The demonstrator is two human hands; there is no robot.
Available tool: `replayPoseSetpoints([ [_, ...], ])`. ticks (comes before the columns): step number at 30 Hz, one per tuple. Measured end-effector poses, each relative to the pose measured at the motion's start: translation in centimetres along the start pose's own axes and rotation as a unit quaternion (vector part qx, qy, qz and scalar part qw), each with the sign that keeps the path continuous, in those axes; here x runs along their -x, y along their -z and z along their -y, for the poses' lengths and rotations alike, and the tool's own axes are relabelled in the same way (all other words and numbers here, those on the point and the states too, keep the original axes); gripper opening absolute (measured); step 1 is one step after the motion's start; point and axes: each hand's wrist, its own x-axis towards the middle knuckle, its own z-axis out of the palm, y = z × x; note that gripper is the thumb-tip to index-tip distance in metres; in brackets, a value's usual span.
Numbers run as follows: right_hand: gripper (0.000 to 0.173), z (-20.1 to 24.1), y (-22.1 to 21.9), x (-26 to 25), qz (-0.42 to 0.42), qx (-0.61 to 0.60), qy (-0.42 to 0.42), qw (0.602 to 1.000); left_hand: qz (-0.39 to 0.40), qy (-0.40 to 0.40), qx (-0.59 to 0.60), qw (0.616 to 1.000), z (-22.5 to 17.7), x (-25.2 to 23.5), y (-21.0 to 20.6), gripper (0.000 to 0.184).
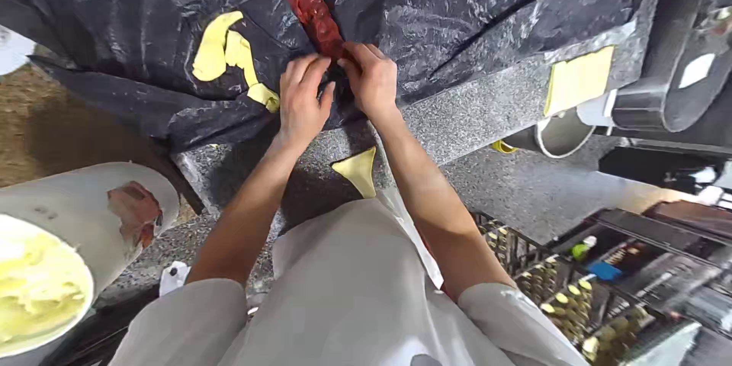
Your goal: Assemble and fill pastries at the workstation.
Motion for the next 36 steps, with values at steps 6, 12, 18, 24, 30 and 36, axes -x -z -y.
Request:
replayPoseSetpoints([
  [6, 0.025, 1.6, -0.4, -1.6, 0.014, -0.088, -0.051, 0.995, -0.016, -0.048, -0.038, 0.998, 1.8, -5.0, -2.5, 0.038],
  [12, 0.021, 0.6, 0.1, -2.0, 0.107, -0.042, -0.047, 0.992, -0.036, -0.051, -0.051, 0.997, 2.8, -4.5, -3.5, 0.013],
  [18, 0.018, 0.4, 4.7, 1.9, 0.104, -0.029, -0.019, 0.994, 0.04, -0.051, -0.071, 0.995, 2.1, -4.1, -3.2, 0.021],
  [24, 0.03, -5.0, 10.1, 18.0, 0.131, -0.018, -0.076, 0.988, 0.044, 0.008, -0.038, 0.998, -0.6, 2.6, -0.2, 0.049],
  [30, 0.088, -11.6, 6.1, 28.0, 0.15, 0.186, -0.055, 0.969, -0.022, 0.095, -0.063, 0.993, -2.3, 16.6, -3.9, 0.049],
  [36, 0.118, -16.8, 4.6, 15.5, 0.033, 0.148, -0.114, 0.982, 0.036, 0.077, -0.205, 0.975, -2.4, 21.2, -7.8, 0.062],
])
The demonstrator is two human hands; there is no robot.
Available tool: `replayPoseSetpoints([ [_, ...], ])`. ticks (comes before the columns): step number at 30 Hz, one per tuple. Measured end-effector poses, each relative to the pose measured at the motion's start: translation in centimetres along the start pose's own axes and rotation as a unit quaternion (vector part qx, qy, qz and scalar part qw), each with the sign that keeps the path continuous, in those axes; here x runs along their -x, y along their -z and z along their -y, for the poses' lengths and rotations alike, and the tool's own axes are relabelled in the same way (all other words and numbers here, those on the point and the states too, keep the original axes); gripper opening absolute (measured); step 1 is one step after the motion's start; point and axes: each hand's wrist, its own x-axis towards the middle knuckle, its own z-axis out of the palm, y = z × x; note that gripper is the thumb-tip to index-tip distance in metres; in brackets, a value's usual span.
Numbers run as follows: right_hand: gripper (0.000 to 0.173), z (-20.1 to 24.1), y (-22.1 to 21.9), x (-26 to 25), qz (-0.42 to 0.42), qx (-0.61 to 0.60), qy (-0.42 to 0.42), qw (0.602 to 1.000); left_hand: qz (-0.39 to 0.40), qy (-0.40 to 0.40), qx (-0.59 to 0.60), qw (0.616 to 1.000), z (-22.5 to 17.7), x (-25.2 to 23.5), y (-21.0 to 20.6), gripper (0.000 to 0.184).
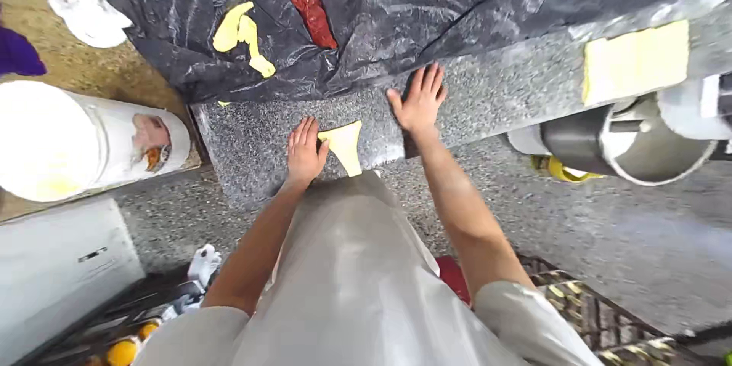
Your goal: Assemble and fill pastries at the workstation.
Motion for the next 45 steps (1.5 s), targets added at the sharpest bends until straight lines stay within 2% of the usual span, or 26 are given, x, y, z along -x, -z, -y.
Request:
replayPoseSetpoints([
  [3, 0.122, 0.5, -0.6, -0.4, -0.025, -0.013, -0.008, 1.0, 0.009, 0.001, -0.029, 1.0, -0.2, -0.2, -0.2, 0.061],
  [7, 0.112, 3.0, 0.1, 9.2, 0.04, -0.027, 0.073, 0.996, 0.009, -0.004, -0.035, 0.999, -0.3, -0.2, -0.1, 0.06],
  [10, 0.093, 4.2, 1.2, 16.3, 0.107, -0.047, 0.134, 0.984, 0.0, -0.003, -0.028, 1.0, -0.2, -0.2, -0.2, 0.057],
  [12, 0.071, 4.2, 2.0, 18.3, 0.122, -0.072, 0.14, 0.98, -0.002, -0.01, -0.024, 1.0, -0.1, 0.0, -0.1, 0.055],
  [15, 0.049, 3.4, 2.5, 17.2, 0.057, -0.091, 0.083, 0.991, 0.003, -0.056, -0.013, 0.998, -0.1, 0.7, 0.2, 0.052],
  [17, 0.033, 3.2, 2.5, 15.2, 0.057, -0.122, 0.05, 0.99, 0.067, -0.085, -0.027, 0.994, -0.2, 1.7, 0.6, 0.054],
  [19, 0.022, 4.7, 3.3, 14.0, 0.07, -0.17, 0.058, 0.981, 0.114, -0.105, -0.05, 0.987, -0.1, 2.8, 0.9, 0.059],
  [22, 0.017, 9.3, 3.9, 12.7, 0.042, -0.193, 0.119, 0.973, 0.121, -0.111, -0.04, 0.986, 0.3, 3.1, 1.0, 0.062],
  [26, 0.02, 13.2, 0.8, 11.9, 0.053, -0.166, 0.171, 0.97, 0.125, -0.113, -0.02, 0.986, 0.5, 2.9, 1.0, 0.061],
  [28, 0.028, 13.3, 0.4, 12.4, 0.066, -0.163, 0.158, 0.972, 0.124, -0.117, -0.019, 0.985, 0.6, 2.8, 1.1, 0.06],
  [31, 0.042, 12.3, 2.1, 13.8, 0.046, -0.174, 0.112, 0.977, 0.107, -0.11, -0.009, 0.988, 0.7, 2.8, 1.0, 0.06],
  [33, 0.047, 11.5, 2.7, 14.8, 0.033, -0.159, 0.118, 0.98, 0.088, -0.104, 0.015, 0.991, 0.7, 3.0, 1.0, 0.061],
  [38, 0.064, 11.2, 0.5, 14.7, 0.096, -0.105, 0.252, 0.957, 0.084, -0.152, 0.041, 0.984, -0.4, 2.7, 1.0, 0.083],
  [41, 0.077, 10.5, -0.5, 14.2, 0.161, -0.079, 0.282, 0.942, 0.12, -0.15, -0.009, 0.981, -1.4, 2.5, 0.1, 0.098],
  [45, 0.083, 9.7, -0.8, 13.5, 0.169, -0.059, 0.307, 0.935, 0.14, -0.127, -0.072, 0.979, -1.7, 2.2, 0.1, 0.104],
])
